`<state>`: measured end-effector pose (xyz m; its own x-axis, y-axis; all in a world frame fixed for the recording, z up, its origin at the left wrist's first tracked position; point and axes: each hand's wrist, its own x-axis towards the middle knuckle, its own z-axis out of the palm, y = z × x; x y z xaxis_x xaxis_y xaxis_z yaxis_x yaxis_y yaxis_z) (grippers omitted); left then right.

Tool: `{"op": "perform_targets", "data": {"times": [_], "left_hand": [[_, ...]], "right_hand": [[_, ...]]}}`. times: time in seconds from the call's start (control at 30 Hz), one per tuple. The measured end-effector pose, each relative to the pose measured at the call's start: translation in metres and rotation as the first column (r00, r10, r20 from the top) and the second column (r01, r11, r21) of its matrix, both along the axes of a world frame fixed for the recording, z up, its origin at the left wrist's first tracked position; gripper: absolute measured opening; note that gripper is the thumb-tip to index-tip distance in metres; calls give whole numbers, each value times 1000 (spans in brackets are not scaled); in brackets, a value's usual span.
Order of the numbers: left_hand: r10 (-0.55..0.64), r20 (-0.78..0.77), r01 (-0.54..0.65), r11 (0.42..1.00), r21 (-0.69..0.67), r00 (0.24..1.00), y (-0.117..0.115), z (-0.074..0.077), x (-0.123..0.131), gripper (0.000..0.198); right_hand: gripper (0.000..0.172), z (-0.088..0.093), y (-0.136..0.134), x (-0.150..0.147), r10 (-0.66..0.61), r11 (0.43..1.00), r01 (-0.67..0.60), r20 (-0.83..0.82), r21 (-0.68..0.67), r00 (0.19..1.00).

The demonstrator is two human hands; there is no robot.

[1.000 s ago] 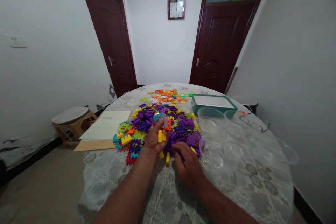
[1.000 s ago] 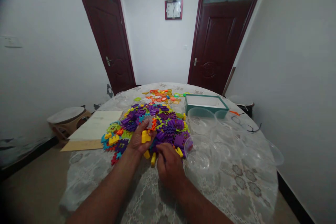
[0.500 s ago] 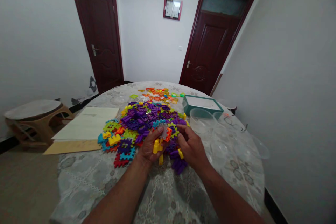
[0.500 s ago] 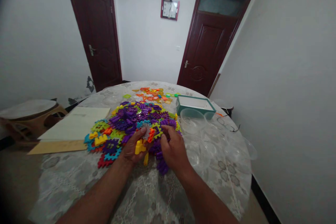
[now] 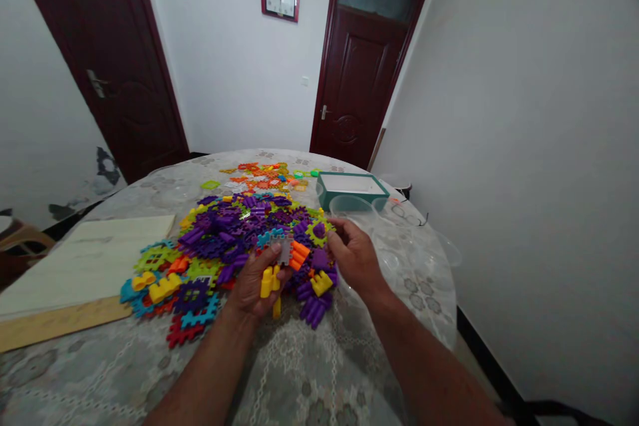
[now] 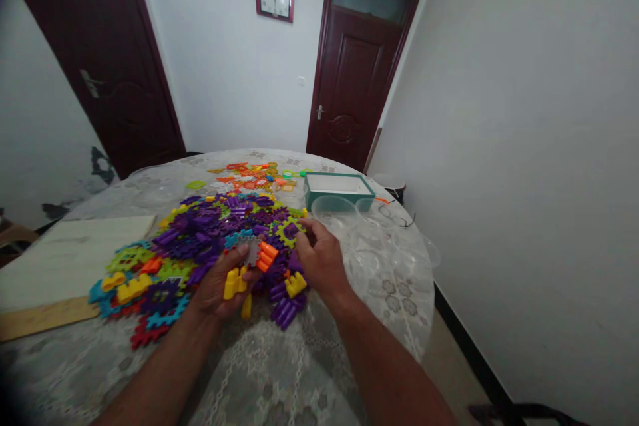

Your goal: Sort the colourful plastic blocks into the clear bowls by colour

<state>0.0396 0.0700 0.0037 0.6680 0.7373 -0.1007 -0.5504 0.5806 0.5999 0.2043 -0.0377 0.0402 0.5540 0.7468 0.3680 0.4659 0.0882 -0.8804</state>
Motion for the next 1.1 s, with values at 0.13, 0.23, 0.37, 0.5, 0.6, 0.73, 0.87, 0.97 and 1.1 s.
{"op": "perform_targets", "data": {"times": [0.13, 0.23, 0.37, 0.5, 0.6, 0.73, 0.87, 0.97, 1.1], "left_hand": [[19, -16, -19, 1000, -2, 1000, -4, -1, 3, 21], [40, -39, -41, 999, -20, 998, -4, 0, 5, 24], [62, -36, -64, 997, -33, 997, -1, 0, 5, 26], [71, -17, -72, 997, -11, 997, -1, 1, 4, 24], [62, -15, -62, 998, -8, 998, -1, 2, 4, 22], [73, -19, -73, 997, 3, 997, -2, 2, 4, 20], [65, -33, -65, 998, -1, 997, -2, 2, 4, 20], [69, -29, -69, 998, -10, 997, -1, 2, 3, 22], [87, -57, -87, 996, -10, 995, -2, 3, 3, 23]], "right_hand": [[44, 13, -15, 50, -81, 995, 84, 55, -55, 995], [40, 21, -23, 98, -276, 939, 333, 394, -83, 877], [37, 25, -25, 160, -422, 810, 585, 649, -44, 633], [36, 20, -24, 200, -413, 671, 726, 737, -151, 535], [36, 16, -23, 213, -411, 609, 771, 758, -185, 507], [38, 14, -26, 215, -457, 596, 789, 745, -149, 486], [39, 16, -29, 210, -485, 611, 784, 731, -109, 480], [38, 18, -29, 200, -481, 658, 748, 718, -83, 503], [31, 18, -22, 171, -326, 815, 566, 706, -127, 629]]}}
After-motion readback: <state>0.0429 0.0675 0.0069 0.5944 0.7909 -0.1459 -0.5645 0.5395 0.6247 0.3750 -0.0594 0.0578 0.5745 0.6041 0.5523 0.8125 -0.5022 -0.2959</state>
